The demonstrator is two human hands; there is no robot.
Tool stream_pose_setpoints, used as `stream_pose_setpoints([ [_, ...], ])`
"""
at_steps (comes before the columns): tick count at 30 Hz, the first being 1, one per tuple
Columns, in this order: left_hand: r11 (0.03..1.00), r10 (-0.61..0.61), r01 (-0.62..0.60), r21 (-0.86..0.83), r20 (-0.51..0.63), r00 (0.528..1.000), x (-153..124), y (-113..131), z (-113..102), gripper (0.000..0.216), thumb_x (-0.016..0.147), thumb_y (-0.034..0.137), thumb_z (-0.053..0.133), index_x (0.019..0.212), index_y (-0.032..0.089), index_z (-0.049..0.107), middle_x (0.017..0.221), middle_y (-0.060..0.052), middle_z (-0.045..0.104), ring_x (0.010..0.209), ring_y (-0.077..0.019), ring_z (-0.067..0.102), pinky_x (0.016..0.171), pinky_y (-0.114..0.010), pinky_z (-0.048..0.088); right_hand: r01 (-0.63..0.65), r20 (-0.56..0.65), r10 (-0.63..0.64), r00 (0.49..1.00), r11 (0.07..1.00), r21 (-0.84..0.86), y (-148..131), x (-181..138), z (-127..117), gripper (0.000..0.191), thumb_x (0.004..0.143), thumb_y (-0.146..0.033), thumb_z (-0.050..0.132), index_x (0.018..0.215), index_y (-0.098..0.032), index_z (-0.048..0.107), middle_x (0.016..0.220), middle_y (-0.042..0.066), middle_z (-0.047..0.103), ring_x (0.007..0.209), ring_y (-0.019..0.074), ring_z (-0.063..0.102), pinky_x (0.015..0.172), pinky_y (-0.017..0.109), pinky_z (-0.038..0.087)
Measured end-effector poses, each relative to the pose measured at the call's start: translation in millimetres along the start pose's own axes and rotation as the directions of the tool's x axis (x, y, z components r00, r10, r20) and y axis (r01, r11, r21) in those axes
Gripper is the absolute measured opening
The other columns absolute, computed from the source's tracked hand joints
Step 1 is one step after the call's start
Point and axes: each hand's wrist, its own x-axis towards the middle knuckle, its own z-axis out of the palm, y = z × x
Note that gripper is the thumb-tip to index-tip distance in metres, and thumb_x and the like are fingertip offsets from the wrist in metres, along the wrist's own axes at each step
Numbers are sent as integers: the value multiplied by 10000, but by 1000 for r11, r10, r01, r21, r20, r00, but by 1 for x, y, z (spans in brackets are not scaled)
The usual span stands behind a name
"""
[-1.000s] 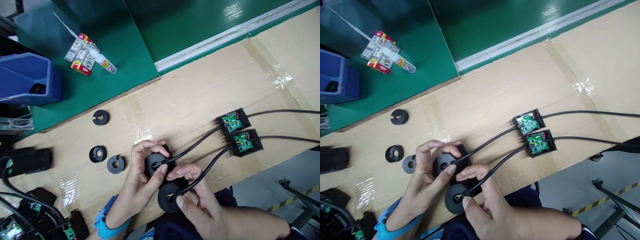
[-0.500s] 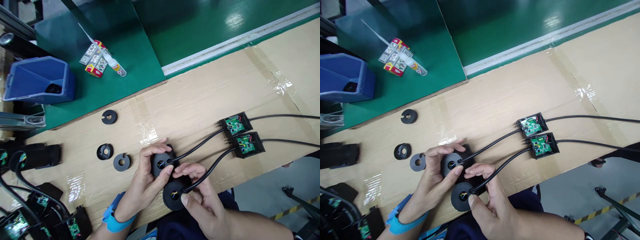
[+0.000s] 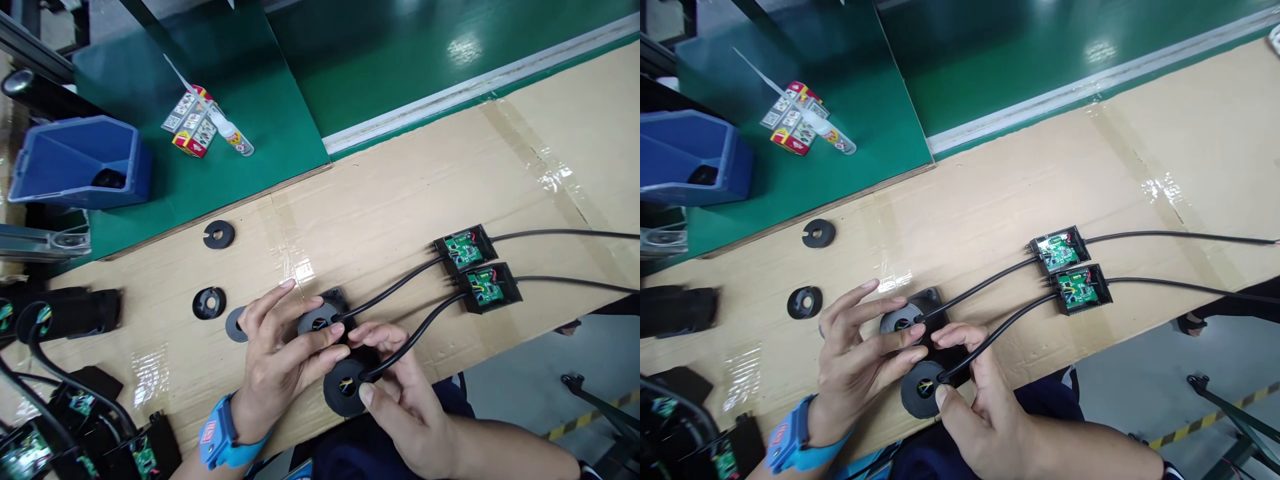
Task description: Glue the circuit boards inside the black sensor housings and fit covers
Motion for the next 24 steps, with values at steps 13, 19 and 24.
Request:
stream_pose_setpoints([
  [13, 974, 156, -148, 174, -33, 987, -1, 9, -5, 279, 929, 193, 752, 1196, 271, 730, 927, -10, 759, 905, -185, 678, 856, -342, 546, 25, -1, -25, 1000, 1000, -17, 1, 1, 1, 356, 1029, -221, 516, 1352, -366, 475, 1319, 45, 501, 1301, 182, 502, 1167, 356, 443],
  [19, 976, 87, -71, 206, -70, 994, -2, 17, -7, 223, 927, 145, 738, 1131, 233, 763, 869, -17, 599, 768, -143, 558, 713, -307, 468, 36, -5, -36, 999, 999, -8, -1, 2, 2, 332, 1038, -257, 532, 1338, -396, 489, 1307, 27, 526, 1300, 154, 521, 1145, 291, 457],
  [24, 973, 72, -49, 226, -98, 993, -1, 20, -7, 159, 962, 175, 711, 1092, 244, 771, 839, 10, 457, 689, -103, 459, 629, -289, 395, 28, -25, -28, 999, 1000, -13, 2, 1, -1, 320, 1029, -308, 555, 1331, -402, 513, 1297, 45, 542, 1295, 185, 536, 1144, 330, 470],
])
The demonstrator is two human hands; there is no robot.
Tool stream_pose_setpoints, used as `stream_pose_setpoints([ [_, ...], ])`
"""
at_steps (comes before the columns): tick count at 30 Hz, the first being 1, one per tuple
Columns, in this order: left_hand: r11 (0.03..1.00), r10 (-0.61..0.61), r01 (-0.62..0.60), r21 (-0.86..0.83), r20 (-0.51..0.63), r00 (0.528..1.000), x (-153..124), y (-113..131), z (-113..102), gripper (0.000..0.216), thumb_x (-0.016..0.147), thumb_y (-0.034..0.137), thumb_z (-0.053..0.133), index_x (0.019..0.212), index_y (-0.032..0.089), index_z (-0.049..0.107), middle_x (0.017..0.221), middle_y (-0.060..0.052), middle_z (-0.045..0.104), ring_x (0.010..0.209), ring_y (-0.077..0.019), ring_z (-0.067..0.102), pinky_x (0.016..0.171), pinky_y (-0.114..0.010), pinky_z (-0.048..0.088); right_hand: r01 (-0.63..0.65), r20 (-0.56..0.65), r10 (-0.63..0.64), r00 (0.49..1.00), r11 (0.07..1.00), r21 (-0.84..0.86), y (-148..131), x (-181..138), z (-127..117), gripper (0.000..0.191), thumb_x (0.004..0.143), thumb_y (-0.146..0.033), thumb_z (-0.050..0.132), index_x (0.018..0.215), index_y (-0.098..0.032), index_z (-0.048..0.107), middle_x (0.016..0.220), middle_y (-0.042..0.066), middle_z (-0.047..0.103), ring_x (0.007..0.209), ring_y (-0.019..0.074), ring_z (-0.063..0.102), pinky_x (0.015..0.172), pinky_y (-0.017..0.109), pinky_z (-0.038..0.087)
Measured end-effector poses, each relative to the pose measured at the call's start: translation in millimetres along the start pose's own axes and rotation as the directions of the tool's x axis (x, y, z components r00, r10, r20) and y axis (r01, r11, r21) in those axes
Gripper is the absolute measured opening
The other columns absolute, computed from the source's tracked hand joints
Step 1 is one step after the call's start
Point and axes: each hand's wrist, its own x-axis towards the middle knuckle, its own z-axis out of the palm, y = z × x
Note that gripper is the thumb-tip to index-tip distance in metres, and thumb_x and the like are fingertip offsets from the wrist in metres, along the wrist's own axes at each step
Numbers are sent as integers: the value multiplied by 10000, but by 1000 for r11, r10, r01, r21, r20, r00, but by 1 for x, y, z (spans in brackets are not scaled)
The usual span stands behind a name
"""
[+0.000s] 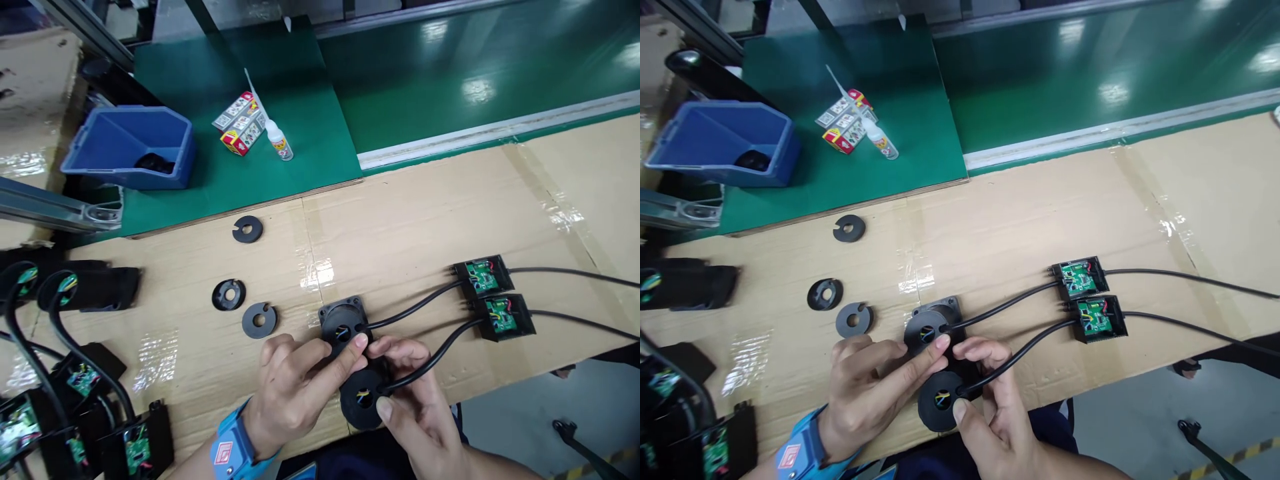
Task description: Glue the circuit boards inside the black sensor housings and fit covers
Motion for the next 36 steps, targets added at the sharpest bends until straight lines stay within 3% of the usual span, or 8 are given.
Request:
stream_pose_setpoints([
  [5, 999, -47, 46, -27, -36, 998, 0, -1, 0, 151, 946, 208, 740, 1078, 277, 768, 861, 1, 371, 744, -124, 463, 660, -297, 434, -12, 35, 13, 999, 1000, -10, 6, -4, -5, 358, 1027, -293, 554, 1359, -411, 496, 1329, 56, 537, 1309, 197, 522, 1149, 354, 462],
  [15, 988, -103, 101, -117, -6, 995, -2, -3, -2, 178, 939, 198, 744, 1086, 291, 781, 920, -16, 504, 934, -162, 544, 869, -305, 480, 30, 29, -29, 999, 999, -28, 8, -2, -8, 370, 1013, -247, 564, 1358, -368, 506, 1307, 67, 548, 1323, 199, 499, 1156, 361, 444],
  [21, 985, -31, 51, -167, 121, 992, -1, -5, -4, 188, 997, 178, 652, 1152, 221, 749, 1173, -49, 766, 1192, -213, 627, 920, -337, 456, 27, 7, -27, 1000, 999, 24, 7, 0, -2, 353, 1009, -284, 585, 1341, -386, 520, 1287, 60, 543, 1257, 193, 531, 1109, 347, 478],
  [27, 977, 46, -4, -211, 193, 980, 3, -9, -7, 246, 983, 112, 640, 1211, 176, 707, 1238, -79, 771, 1172, -224, 654, 920, -366, 477, 5, 38, -6, 999, 999, 41, -1, 2, 1, 373, 1024, -220, 552, 1355, -386, 497, 1323, 38, 505, 1318, 155, 483, 1168, 305, 420],
  [36, 984, 115, -67, -168, 294, 949, 7, -7, -12, 312, 984, 211, 573, 1264, 113, 668, 1297, -175, 717, 1175, -327, 635, 963, -483, 437, 73, 26, -73, 997, 997, 1, -1, 3, 0, 488, 945, -86, 561, 1347, -353, 487, 1315, 36, 512, 1259, 168, 528, 1145, 355, 436],
])
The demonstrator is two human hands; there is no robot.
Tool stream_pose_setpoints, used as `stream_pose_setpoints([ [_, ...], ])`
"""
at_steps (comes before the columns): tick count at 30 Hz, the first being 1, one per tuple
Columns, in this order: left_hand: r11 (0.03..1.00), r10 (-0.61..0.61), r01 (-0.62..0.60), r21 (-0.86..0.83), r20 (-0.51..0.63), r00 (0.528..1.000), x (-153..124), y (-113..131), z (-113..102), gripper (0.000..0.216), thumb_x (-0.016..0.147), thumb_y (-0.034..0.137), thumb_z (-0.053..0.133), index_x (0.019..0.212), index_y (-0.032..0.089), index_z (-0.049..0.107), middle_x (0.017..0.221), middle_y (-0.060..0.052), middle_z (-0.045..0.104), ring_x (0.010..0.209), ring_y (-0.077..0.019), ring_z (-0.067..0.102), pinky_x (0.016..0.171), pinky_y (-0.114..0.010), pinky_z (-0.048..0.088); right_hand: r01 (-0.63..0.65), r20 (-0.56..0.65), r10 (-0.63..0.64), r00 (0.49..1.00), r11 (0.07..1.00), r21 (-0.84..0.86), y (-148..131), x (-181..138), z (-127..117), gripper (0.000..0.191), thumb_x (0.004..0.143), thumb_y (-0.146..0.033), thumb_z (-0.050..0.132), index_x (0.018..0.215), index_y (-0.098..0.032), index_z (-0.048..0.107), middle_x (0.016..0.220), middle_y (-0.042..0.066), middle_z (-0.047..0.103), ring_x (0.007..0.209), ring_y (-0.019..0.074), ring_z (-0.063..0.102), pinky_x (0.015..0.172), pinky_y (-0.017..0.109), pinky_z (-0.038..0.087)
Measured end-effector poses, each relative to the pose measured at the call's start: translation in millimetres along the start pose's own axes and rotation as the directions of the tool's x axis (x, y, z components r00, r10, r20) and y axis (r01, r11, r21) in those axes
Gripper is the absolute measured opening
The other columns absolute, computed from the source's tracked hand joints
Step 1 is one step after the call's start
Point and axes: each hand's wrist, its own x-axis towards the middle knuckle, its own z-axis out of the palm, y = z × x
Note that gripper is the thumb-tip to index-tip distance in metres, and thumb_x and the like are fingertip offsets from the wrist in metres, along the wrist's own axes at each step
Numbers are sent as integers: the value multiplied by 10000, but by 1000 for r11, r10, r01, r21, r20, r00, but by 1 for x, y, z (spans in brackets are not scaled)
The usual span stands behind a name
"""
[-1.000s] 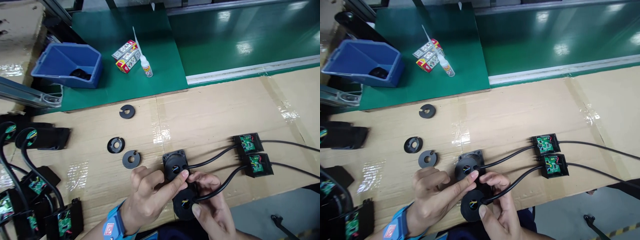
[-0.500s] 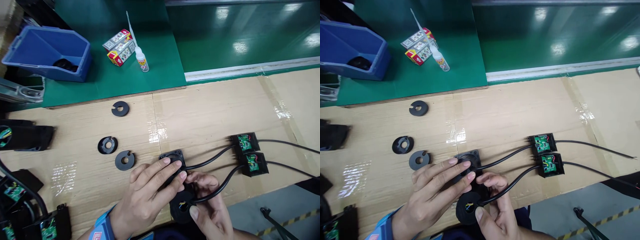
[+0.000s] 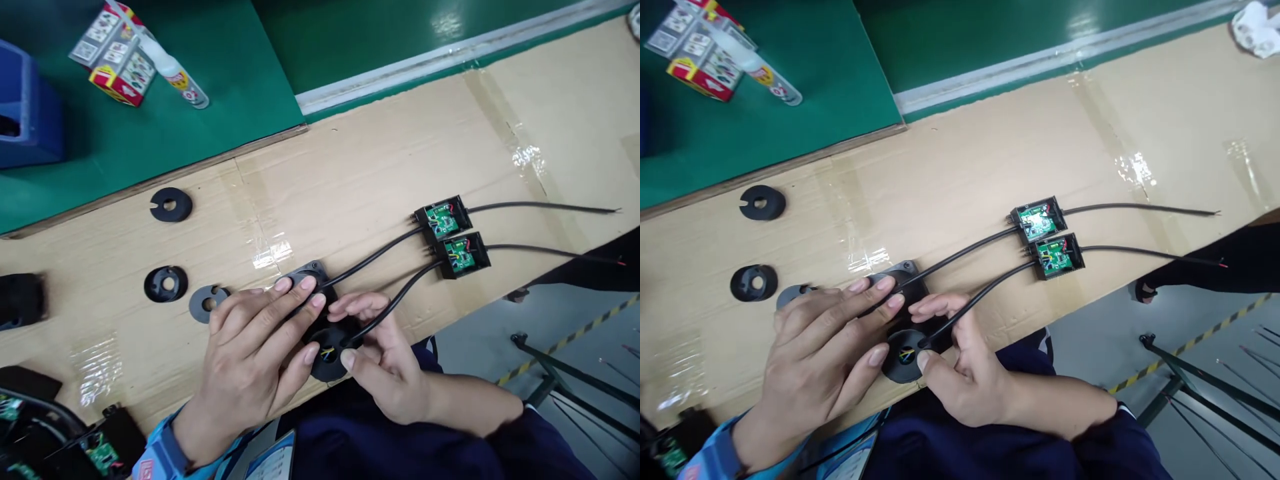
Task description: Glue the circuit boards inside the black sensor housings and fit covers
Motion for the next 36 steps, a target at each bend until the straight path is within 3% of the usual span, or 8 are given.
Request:
stream_pose_setpoints([
  [4, 999, -20, 19, 39, 26, 999, 2, 8, -2, 336, 974, 226, 580, 1279, 107, 657, 1305, -191, 703, 1200, -341, 627, 1026, -512, 420, 27, -11, -27, 1000, 1000, -7, 1, 0, 0, 481, 939, -97, 576, 1344, -342, 489, 1321, 38, 519, 1247, 169, 537, 1119, 355, 464],
  [11, 982, -164, 163, 92, 3, 986, -1, 29, 5, 398, 927, 232, 688, 1303, 111, 637, 1358, -189, 682, 1296, -357, 603, 1161, -530, 384, 50, -12, -50, 999, 998, -27, 3, 1, -2, 477, 937, -102, 570, 1348, -332, 488, 1323, 45, 538, 1256, 183, 553, 1133, 398, 469],
  [20, 976, -191, 187, 109, 26, 981, -3, 28, 3, 408, 932, 237, 703, 1330, 186, 628, 1369, -139, 688, 1309, -335, 614, 1240, -585, 315, 44, 39, -48, 998, 995, 93, 9, 1, -11, 613, 822, -92, 641, 1364, -301, 447, 1305, 60, 537, 1235, 194, 573, 1070, 387, 518],
  [25, 969, -207, 195, 151, 70, 976, -1, 29, -1, 465, 936, 228, 698, 1383, 274, 580, 1399, -103, 668, 1309, -343, 601, 1222, -684, 292, -31, 20, 28, 999, 984, 175, 5, 1, -14, 562, 794, -90, 596, 1307, -287, 479, 1278, 64, 569, 1225, 208, 578, 1060, 426, 522],
  [29, 942, -263, 245, 231, 50, 964, -5, 31, -4, 422, 923, 264, 727, 1332, 304, 626, 1436, -135, 576, 1413, -400, 464, 1188, -748, 280, -103, -33, 114, 993, 968, 229, 4, 0, -14, 522, 801, -84, 590, 1273, -294, 508, 1258, 61, 590, 1206, 207, 596, 1012, 421, 545],
  [32, 935, -243, 221, 278, 45, 969, -7, 33, -6, 457, 905, 245, 750, 1347, 285, 640, 1366, -171, 525, 1446, -430, 389, 1160, -734, 310, -107, -59, 128, 990, 955, 276, 7, -1, -15, 475, 840, -88, 589, 1255, -313, 541, 1245, 50, 584, 1217, 203, 593, 1035, 418, 527],
  [36, 938, -221, 206, 279, 22, 975, -5, 37, -6, 411, 926, 187, 721, 1331, 233, 662, 1225, -153, 562, 1374, -385, 464, 1158, -624, 353, -85, -100, 125, 987, 938, 337, 10, -1, -13, 411, 910, -123, 591, 1256, -343, 579, 1229, 29, 572, 1230, 182, 573, 1095, 382, 485],
])
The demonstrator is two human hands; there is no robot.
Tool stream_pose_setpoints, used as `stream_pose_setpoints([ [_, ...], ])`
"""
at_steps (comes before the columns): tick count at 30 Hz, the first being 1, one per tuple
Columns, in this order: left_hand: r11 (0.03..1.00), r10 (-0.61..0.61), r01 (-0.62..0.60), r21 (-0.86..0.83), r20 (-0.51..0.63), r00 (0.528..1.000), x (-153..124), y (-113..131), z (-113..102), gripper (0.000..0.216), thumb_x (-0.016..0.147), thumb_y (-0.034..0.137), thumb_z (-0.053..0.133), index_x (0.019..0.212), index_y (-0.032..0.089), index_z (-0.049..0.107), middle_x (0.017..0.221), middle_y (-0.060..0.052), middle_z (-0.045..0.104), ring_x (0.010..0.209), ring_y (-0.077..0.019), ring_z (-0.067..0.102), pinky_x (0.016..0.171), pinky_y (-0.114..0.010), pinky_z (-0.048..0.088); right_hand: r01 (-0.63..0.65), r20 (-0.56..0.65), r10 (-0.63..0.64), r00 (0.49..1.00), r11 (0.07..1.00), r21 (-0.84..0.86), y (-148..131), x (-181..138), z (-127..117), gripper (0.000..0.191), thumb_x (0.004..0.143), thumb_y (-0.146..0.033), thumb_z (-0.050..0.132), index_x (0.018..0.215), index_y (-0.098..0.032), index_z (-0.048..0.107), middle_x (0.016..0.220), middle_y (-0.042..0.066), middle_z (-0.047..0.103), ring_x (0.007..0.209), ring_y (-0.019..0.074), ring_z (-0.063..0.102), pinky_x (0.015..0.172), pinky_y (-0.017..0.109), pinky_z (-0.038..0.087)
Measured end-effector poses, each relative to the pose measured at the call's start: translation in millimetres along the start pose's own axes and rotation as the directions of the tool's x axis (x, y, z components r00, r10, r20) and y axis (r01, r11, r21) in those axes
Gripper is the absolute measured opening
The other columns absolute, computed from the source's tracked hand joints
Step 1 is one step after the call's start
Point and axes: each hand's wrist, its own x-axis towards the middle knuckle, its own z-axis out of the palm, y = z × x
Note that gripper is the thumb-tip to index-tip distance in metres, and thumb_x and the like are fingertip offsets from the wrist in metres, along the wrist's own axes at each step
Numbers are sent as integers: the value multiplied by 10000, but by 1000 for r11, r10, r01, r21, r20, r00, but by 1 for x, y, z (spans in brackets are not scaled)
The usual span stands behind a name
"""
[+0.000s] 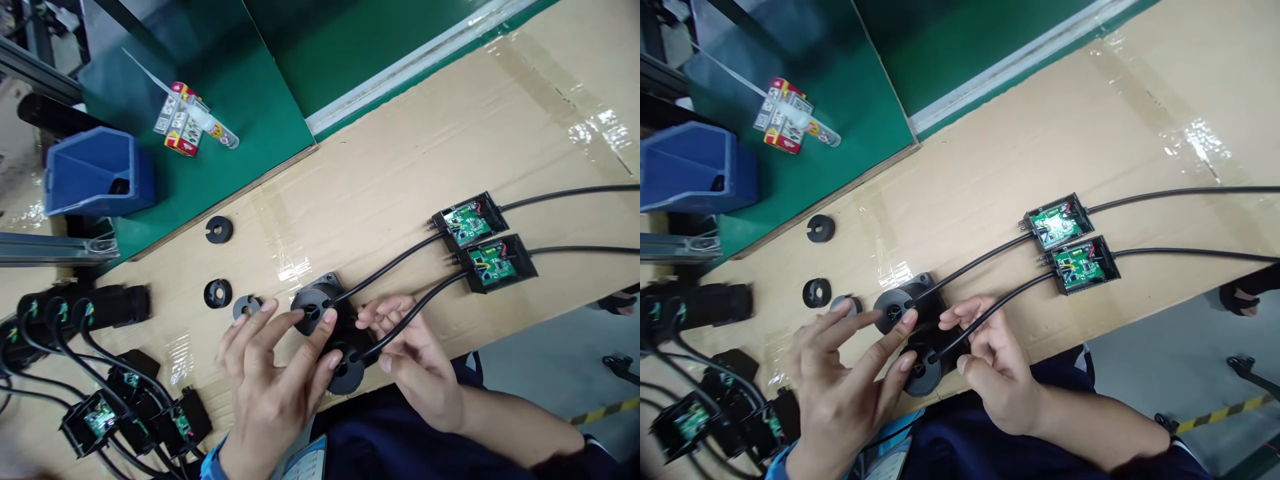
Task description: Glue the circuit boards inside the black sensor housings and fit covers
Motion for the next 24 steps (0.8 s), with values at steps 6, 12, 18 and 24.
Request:
stream_pose_setpoints([
  [6, 995, 72, -71, -64, 7, 997, 6, 2, -2, 352, 964, 120, 650, 1315, 101, 663, 1153, -139, 618, 1211, -286, 613, 1120, -440, 467, 4, 16, -5, 1000, 998, 67, -2, 5, 4, 319, 967, -197, 608, 1241, -360, 607, 1191, 10, 583, 1197, 137, 574, 1128, 305, 459],
  [12, 995, 79, -80, -65, -8, 997, 8, 3, -4, 268, 946, 77, 668, 1212, 55, 696, 1194, -148, 652, 1251, -275, 632, 1130, -377, 504, -8, 15, 6, 1000, 996, 89, -3, 7, 4, 302, 966, -202, 619, 1234, -340, 613, 1164, 32, 582, 1170, 146, 587, 1115, 332, 493],
  [18, 992, 17, -22, -123, -44, 999, 7, 4, -3, 270, 913, 44, 709, 1178, 85, 685, 1168, -120, 691, 1216, -260, 662, 1122, -423, 546, 4, 8, -5, 1000, 997, 82, -3, 7, 4, 298, 963, -202, 626, 1230, -335, 623, 1147, 39, 594, 1156, 160, 608, 1096, 353, 516],
  [24, 984, -161, 157, -80, -50, 986, 16, -1, -4, 188, 912, 210, 772, 1053, 148, 665, 1161, -121, 642, 1139, -232, 670, 994, -376, 599, 19, 15, -20, 1000, 997, 78, -4, 7, 5, 301, 975, -185, 608, 1233, -339, 621, 1146, 24, 588, 1170, 130, 595, 1129, 310, 484],
])
